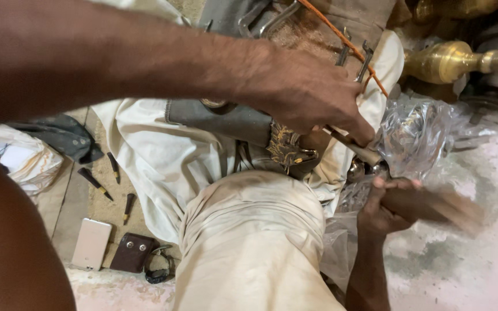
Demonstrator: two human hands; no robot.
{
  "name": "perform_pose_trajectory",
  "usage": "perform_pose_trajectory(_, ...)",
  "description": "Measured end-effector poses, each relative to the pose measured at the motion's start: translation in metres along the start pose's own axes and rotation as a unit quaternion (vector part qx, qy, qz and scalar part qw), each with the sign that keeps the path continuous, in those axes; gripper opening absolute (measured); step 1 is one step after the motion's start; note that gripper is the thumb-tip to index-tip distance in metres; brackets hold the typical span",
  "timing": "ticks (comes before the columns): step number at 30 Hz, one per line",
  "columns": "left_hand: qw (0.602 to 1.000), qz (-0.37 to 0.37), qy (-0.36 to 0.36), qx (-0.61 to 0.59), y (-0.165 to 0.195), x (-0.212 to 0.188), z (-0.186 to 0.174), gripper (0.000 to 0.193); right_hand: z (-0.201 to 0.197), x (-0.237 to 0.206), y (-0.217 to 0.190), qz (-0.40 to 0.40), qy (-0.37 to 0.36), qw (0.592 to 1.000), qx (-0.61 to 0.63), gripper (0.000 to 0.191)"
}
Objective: The person sits on the floor and hammers a silver metal figurine ornament held against a sandbag, using a wooden mallet and a small punch to work the metal surface. They reposition the ornament and the punch repeatedly while striking, and near the end they lift and turn the ornament to work another side.
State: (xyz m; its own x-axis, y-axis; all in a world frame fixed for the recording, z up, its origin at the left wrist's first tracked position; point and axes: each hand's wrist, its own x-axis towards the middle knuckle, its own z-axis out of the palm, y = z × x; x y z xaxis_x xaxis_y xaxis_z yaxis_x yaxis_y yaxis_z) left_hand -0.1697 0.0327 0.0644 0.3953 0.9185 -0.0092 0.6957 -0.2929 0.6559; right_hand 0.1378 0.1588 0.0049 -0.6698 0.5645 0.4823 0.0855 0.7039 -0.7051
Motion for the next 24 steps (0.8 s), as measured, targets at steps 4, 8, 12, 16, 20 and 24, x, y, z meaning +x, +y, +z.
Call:
perform_pose_trajectory(4, 0.992, -0.020, 0.113, -0.051, -0.006, -0.013, 0.014, 0.039, -0.026, 0.006, 0.009, 0.016, -0.110, 0.959, -0.260, 0.057)
perform_pose_trajectory(8, 0.820, -0.025, 0.520, -0.238, 0.002, -0.033, 0.054, 0.052, -0.052, 0.029, 0.020, 0.128, -0.178, 0.953, -0.210, 0.058)
perform_pose_trajectory(12, 0.689, -0.211, 0.617, -0.317, 0.034, -0.013, 0.102, 0.064, -0.056, 0.082, 0.025, 0.076, -0.190, 0.961, -0.188, 0.056)
perform_pose_trajectory(16, 0.618, -0.276, 0.685, -0.269, 0.059, 0.020, 0.126, 0.057, -0.049, 0.153, 0.011, -0.200, -0.223, 0.915, -0.269, 0.060)
perform_pose_trajectory(20, 0.594, -0.275, 0.719, -0.233, 0.062, 0.034, 0.130, 0.056, -0.034, 0.208, -0.028, -0.292, -0.300, 0.863, -0.282, 0.058)
perform_pose_trajectory(24, 0.574, -0.261, 0.743, -0.225, 0.061, 0.041, 0.133, 0.058, -0.008, 0.244, -0.072, -0.307, -0.368, 0.855, -0.197, 0.059)
